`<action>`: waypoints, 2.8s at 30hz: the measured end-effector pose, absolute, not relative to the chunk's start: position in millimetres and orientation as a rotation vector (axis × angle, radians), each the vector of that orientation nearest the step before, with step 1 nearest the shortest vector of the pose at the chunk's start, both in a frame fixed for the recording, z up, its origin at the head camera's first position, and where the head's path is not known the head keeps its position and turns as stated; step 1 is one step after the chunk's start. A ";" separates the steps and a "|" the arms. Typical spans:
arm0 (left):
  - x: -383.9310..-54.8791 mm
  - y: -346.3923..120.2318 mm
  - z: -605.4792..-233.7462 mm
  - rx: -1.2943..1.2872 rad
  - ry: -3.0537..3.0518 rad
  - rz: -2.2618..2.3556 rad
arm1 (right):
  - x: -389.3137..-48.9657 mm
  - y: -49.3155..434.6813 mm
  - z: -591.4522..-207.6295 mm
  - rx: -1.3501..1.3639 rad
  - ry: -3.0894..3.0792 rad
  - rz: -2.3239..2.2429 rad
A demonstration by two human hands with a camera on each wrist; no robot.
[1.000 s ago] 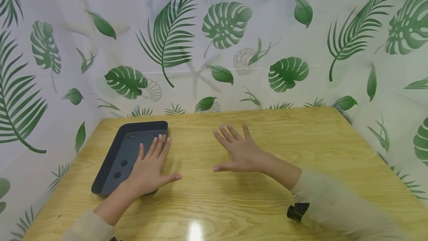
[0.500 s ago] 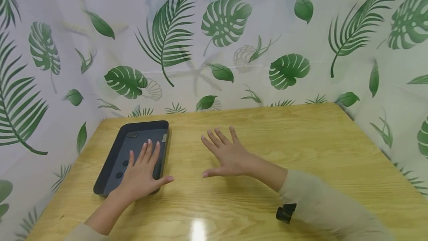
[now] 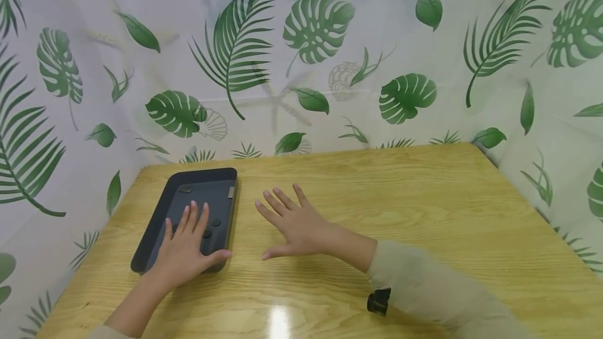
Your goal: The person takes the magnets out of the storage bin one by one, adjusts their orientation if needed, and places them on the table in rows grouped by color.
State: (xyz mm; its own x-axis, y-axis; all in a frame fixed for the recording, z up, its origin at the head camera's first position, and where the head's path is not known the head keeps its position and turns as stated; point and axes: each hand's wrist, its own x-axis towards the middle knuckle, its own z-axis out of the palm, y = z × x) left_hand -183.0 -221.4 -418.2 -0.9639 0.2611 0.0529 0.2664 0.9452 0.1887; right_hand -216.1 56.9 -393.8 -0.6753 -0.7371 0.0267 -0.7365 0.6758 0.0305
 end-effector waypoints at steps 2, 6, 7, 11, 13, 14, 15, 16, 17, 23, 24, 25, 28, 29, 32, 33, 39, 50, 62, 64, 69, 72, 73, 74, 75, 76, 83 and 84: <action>-184.1 -224.7 -419.3 -0.402 -3.075 -0.310 | -216.7 52.1 -396.1 1.247 -2.830 -0.046; -185.0 -230.5 -420.7 -0.384 -3.083 -0.311 | -217.0 41.8 -396.8 1.250 -2.832 -0.028; -184.9 -232.1 -421.0 -0.384 -3.084 -0.308 | -216.7 38.6 -396.7 1.252 -2.838 -0.018; -184.4 -237.7 -423.1 -0.384 -3.096 -0.276 | -213.9 26.2 -396.9 1.261 -2.896 0.050; -183.7 -240.8 -423.9 -0.373 -3.099 -0.269 | -211.9 19.7 -397.6 1.264 -2.921 0.068; -183.2 -242.5 -424.2 -0.365 -3.101 -0.261 | -210.8 16.7 -397.8 1.266 -2.934 0.081; -182.8 -244.3 -424.2 -0.360 -3.101 -0.261 | -209.8 13.6 -398.1 1.270 -2.940 0.093; -182.4 -246.2 -424.0 -0.357 -3.102 -0.266 | -208.9 10.5 -398.3 1.271 -2.942 0.086; -182.1 -248.1 -424.0 -0.355 -3.101 -0.266 | -208.2 7.5 -398.5 1.271 -2.942 0.082; -182.7 -260.9 -425.0 -0.387 -3.092 -0.245 | -204.3 -8.4 -401.2 1.254 -2.983 0.122; -182.9 -263.6 -425.5 -0.390 -3.089 -0.240 | -203.4 -11.0 -401.5 1.257 -2.999 0.156; -183.0 -266.7 -426.2 -0.391 -3.085 -0.233 | -202.6 -13.6 -401.7 1.259 -3.015 0.191; -183.7 -277.3 -428.7 -0.393 -3.074 -0.222 | -200.1 -21.4 -402.7 1.257 -3.050 0.280; -184.2 -281.1 -429.4 -0.398 -3.073 -0.236 | -199.7 -24.0 -403.6 1.248 -3.052 0.278; -186.1 -293.2 -431.1 -0.412 -3.080 -0.279 | -199.7 -31.9 -408.1 1.197 -3.058 0.266; -186.6 -297.3 -431.3 -0.414 -3.086 -0.307 | -199.8 -34.5 -410.0 1.175 -3.060 0.265; -187.3 -317.2 -432.2 -0.393 -3.132 -0.371 | -200.1 -48.0 -419.3 1.040 -3.097 0.319; -183.0 -335.2 -431.7 -0.472 -3.143 -0.338 | -202.0 -65.7 -428.5 0.863 -3.179 0.171; -184.8 -357.7 -435.0 -0.549 -3.092 -0.164 | -207.0 -67.4 -432.9 0.786 -3.214 0.167; -184.6 -361.3 -436.0 -0.554 -3.090 -0.149 | -207.2 -67.8 -431.3 0.787 -3.217 0.154; -182.0 -365.8 -437.4 -0.566 -3.111 -0.179 | -205.8 -70.6 -426.2 0.839 -3.237 0.121; -181.1 -366.1 -437.6 -0.567 -3.125 -0.195 | -203.7 -72.5 -424.3 0.874 -3.248 0.086; -181.3 -366.0 -437.4 -0.561 -3.133 -0.199 | -202.8 -72.8 -423.6 0.878 -3.253 0.078; -181.2 -365.7 -437.6 -0.561 -3.134 -0.198 | -202.2 -73.0 -423.2 0.878 -3.260 0.079; -181.0 -365.3 -437.6 -0.558 -3.137 -0.198 | -201.7 -72.9 -423.3 0.872 -3.264 0.082; -180.9 -364.8 -437.7 -0.557 -3.139 -0.203 | -201.6 -72.7 -423.4 0.869 -3.265 0.081; -180.9 -357.6 -439.7 -0.556 -3.139 -0.210 | -203.4 -66.7 -422.7 0.867 -3.295 0.012; -181.3 -356.6 -440.3 -0.553 -3.131 -0.200 | -203.7 -65.6 -422.0 0.873 -3.301 0.008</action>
